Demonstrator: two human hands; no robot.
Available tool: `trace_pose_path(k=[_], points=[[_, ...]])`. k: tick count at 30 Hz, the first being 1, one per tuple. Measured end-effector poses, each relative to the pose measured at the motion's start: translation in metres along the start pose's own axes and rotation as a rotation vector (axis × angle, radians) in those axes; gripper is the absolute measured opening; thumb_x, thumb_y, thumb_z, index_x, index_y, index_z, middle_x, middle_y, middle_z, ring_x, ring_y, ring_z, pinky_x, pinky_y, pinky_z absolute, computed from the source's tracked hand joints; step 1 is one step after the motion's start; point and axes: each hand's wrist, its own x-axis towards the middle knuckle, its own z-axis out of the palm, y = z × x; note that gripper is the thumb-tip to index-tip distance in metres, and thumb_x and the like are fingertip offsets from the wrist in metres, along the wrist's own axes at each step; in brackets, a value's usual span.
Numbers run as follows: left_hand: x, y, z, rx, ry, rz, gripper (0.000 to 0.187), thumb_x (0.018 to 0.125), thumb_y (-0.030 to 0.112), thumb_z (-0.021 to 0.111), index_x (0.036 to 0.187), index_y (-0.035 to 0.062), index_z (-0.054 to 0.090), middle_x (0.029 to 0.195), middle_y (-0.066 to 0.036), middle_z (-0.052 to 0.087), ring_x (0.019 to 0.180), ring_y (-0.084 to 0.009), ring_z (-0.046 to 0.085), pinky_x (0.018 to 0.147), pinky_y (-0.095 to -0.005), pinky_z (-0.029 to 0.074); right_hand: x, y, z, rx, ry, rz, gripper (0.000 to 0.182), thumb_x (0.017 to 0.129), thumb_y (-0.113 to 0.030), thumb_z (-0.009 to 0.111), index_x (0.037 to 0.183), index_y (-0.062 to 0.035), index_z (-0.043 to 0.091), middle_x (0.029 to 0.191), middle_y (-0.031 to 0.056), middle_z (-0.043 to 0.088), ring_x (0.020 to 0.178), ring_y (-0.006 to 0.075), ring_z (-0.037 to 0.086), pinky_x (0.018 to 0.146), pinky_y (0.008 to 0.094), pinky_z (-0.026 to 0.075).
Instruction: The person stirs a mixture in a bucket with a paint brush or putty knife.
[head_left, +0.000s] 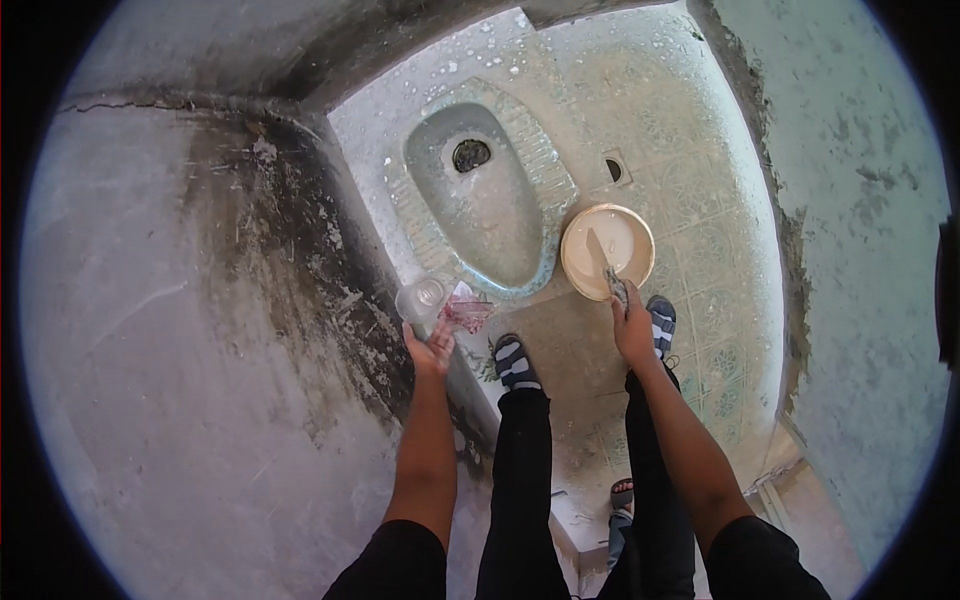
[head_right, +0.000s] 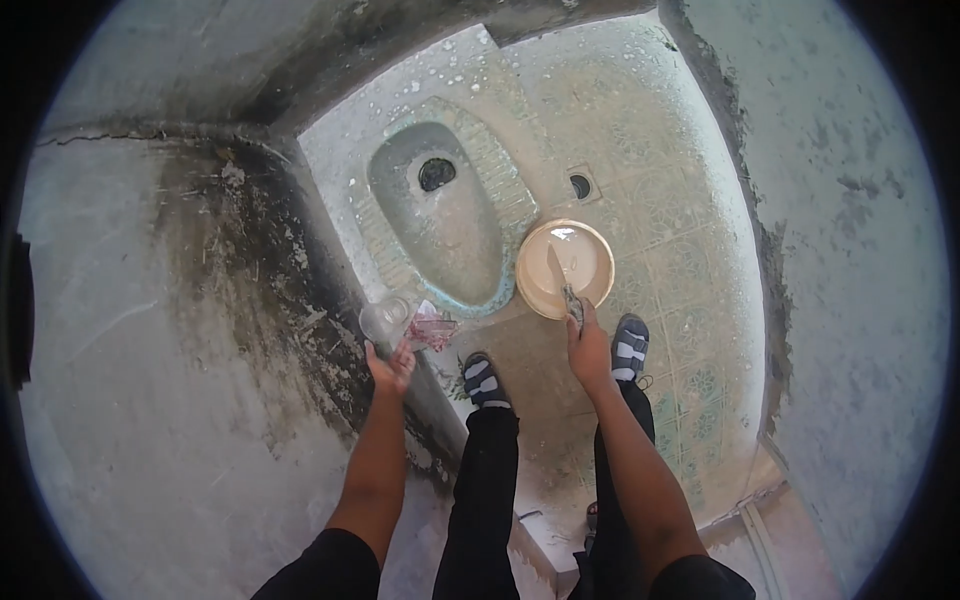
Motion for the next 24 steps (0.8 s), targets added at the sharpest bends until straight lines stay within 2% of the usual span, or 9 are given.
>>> trace_pose_path(k=[2,4,5,11,13,15,17,20,24], points=[[0.017,0.013,0.005,0.033,-0.03,0.034,0.043,0.085,0.042,0.053,0.112,0.009,0.053,0.096,-0.011,0.06,0.079,-0.0207,0.057,0.064,-0.0376,0.049,0.0,0.002,0.002,0.007,0.02,-0.051,0.044,0.093,-0.021,0.049,0.132,-0.002,0.039,0.092,0.0303,0.061,0.086,0.0454,0.06,0.072,0.0485,0.047],[0.027,0.02,0.017,0.204,-0.021,0.189,0.035,0.092,0.02,0.043,0.127,0.0168,0.041,0.091,-0.014,0.063,0.06,-0.0197,0.058,0.052,-0.0291,0.045,0.001,0.002,0.003,-0.012,0.019,-0.055,0.043,0.094,-0.021,0.048,0.132,-0.0016,0.038,0.093,0.0299,0.062,0.088,0.0455,0.06,0.073,0.0477,0.047],[0.019,0.017,0.025,0.272,-0.002,0.323,0.046,0.09,0.003,0.038,0.133,0.02,0.035,0.082,-0.016,0.062,0.051,-0.0176,0.055,0.046,-0.0247,0.043,0.001,0.001,0.004,-0.015,0.02,-0.052,0.043,0.094,-0.021,0.048,0.132,-0.0016,0.038,0.093,0.0299,0.062,0.088,0.0455,0.06,0.073,0.0477,0.047],[-0.034,0.011,0.053,0.553,-0.144,0.576,0.052,0.086,0.0,0.039,0.136,0.0162,0.038,0.084,-0.016,0.062,0.055,-0.017,0.058,0.043,-0.0265,0.044,-0.006,0.028,0.023,0.153,0.069,0.012,0.041,0.095,-0.027,0.048,0.125,0.0019,0.047,0.107,0.0308,0.058,0.091,0.0451,0.06,0.076,0.0443,0.048],[-0.092,-0.013,0.088,0.621,-0.278,0.654,0.053,0.086,-0.003,0.037,0.138,0.0107,0.038,0.095,-0.018,0.064,0.057,-0.0178,0.061,0.043,-0.0244,0.046,-0.018,0.049,0.037,0.309,0.111,0.213,0.044,0.096,-0.033,0.047,0.12,0.0034,0.05,0.103,0.026,0.06,0.083,0.0376,0.062,0.07,0.0394,0.05],[-0.133,-0.039,0.112,0.656,-0.319,0.636,0.056,0.085,-0.004,0.038,0.139,0.0108,0.038,0.091,-0.018,0.064,0.054,-0.0175,0.061,0.043,-0.0245,0.048,-0.032,0.027,0.032,0.546,0.07,0.481,0.048,0.096,-0.039,0.045,0.119,0.0022,0.051,0.087,0.0155,0.06,0.066,0.0237,0.059,0.058,0.0315,0.048],[-0.147,-0.063,0.122,0.686,-0.389,0.623,0.06,0.084,-0.007,0.038,0.141,0.0105,0.036,0.09,-0.021,0.064,0.054,-0.0182,0.062,0.046,-0.0261,0.053,-0.045,-0.001,0.017,0.73,0.03,0.51,0.044,0.096,-0.041,0.045,0.118,-0.004,0.052,0.074,0.0055,0.054,0.052,0.0095,0.048,0.046,0.0246,0.041],[-0.193,-0.1,0.162,0.708,-0.499,0.654,0.059,0.085,-0.008,0.038,0.141,0.0097,0.035,0.091,-0.021,0.064,0.055,-0.0183,0.063,0.048,-0.027,0.053,-0.054,-0.015,0.007,0.979,-0.049,0.671,0.036,0.097,-0.039,0.042,0.12,-0.0123,0.05,0.067,-0.0006,0.05,0.045,0.0058,0.04,0.041,0.0224,0.034],[-0.204,-0.14,0.189,0.786,-0.597,0.647,0.058,0.086,-0.006,0.039,0.142,0.0089,0.033,0.094,-0.021,0.063,0.059,-0.0185,0.063,0.052,-0.0273,0.055,-0.058,-0.016,-0.002,1.171,-0.072,0.744,0.031,0.097,-0.036,0.04,0.121,-0.0176,0.048,0.064,-0.0027,0.048,0.044,0.0045,0.035,0.04,0.0216,0.03]])
